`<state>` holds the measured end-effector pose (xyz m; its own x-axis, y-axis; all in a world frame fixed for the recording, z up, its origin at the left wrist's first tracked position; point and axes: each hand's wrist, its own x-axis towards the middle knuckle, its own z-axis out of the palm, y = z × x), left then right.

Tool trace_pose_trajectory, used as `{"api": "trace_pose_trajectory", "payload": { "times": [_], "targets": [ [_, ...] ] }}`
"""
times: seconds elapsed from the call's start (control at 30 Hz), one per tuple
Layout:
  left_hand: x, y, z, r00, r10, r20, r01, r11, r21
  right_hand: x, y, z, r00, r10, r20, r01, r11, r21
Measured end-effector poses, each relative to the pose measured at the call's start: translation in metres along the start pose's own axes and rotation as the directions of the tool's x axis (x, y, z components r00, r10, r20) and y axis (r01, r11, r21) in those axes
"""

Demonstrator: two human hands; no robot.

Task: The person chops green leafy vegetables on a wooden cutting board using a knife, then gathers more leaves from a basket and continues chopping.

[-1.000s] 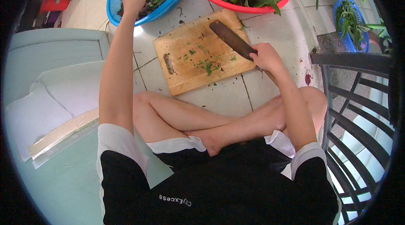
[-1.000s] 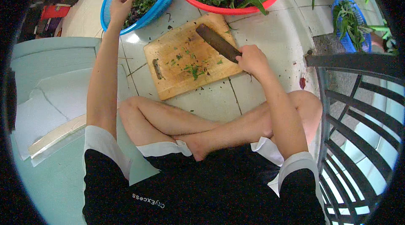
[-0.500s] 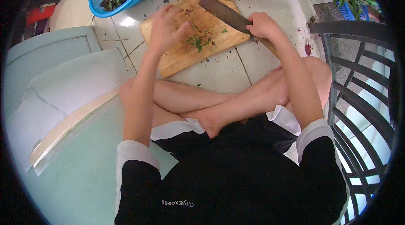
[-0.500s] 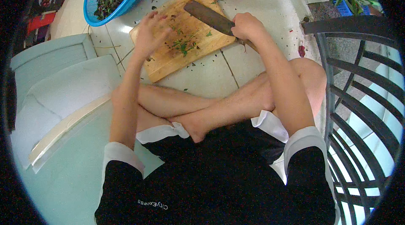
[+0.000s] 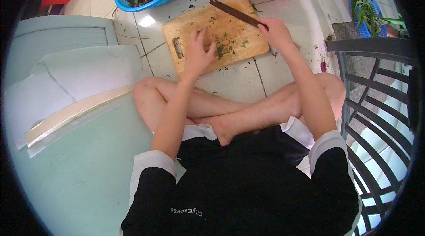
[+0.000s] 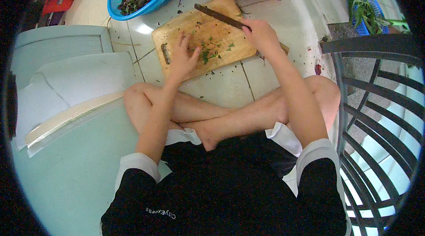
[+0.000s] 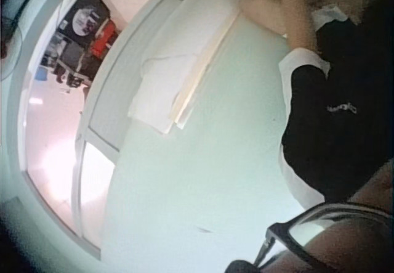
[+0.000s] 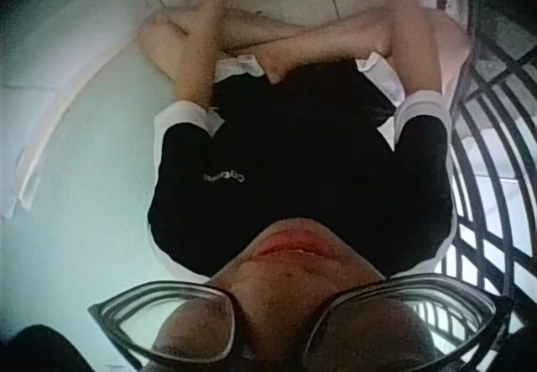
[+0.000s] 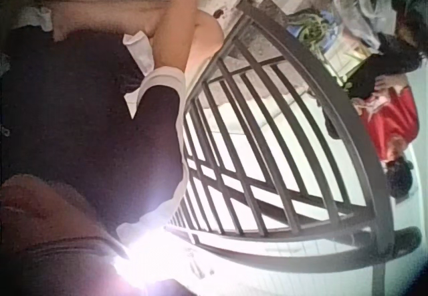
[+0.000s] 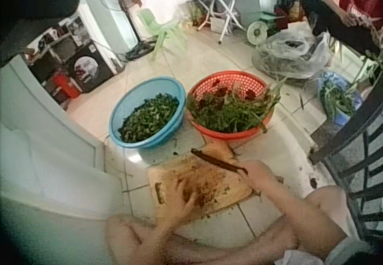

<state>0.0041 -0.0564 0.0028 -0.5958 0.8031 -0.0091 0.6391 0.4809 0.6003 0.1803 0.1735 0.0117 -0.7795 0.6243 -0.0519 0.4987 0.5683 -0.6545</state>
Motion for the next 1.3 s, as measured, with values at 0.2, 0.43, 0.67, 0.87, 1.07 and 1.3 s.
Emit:
{"api": "trace_pose_trajectory", "payload": {
  "times": [0.2,0.43,0.67,0.87,1.07,1.3],
  "targets": [
    [0.020,-0.035,-0.003,0.994,0.059,-0.087,-0.035,0.966,0.257,-0.014,-0.019,-0.009,0.980,-0.036,0.194,0.083,0.967,-0.240],
    [-0.009,-0.001,0.009,0.970,0.211,0.123,-0.205,0.977,-0.064,-0.003,0.025,-0.013,0.988,0.042,-0.146,-0.061,0.990,-0.127],
    [-0.004,-0.010,-0.009,0.998,0.055,0.015,-0.052,0.987,-0.152,-0.006,0.007,-0.007,0.998,0.061,0.016,-0.057,0.983,-0.175],
    [-0.023,-0.009,-0.004,0.995,0.068,-0.077,-0.050,0.974,0.220,-0.014,-0.010,-0.002,0.965,0.083,0.249,-0.029,0.977,-0.211],
    [-0.030,-0.002,0.010,0.970,0.240,0.026,-0.241,0.961,0.138,-0.003,0.010,-0.008,0.976,0.134,0.169,-0.101,0.976,-0.193],
    [-0.022,-0.005,0.010,0.976,0.170,-0.139,-0.158,0.983,0.091,-0.004,0.016,-0.002,0.874,0.329,0.357,-0.248,0.935,-0.254]
  ]
}}
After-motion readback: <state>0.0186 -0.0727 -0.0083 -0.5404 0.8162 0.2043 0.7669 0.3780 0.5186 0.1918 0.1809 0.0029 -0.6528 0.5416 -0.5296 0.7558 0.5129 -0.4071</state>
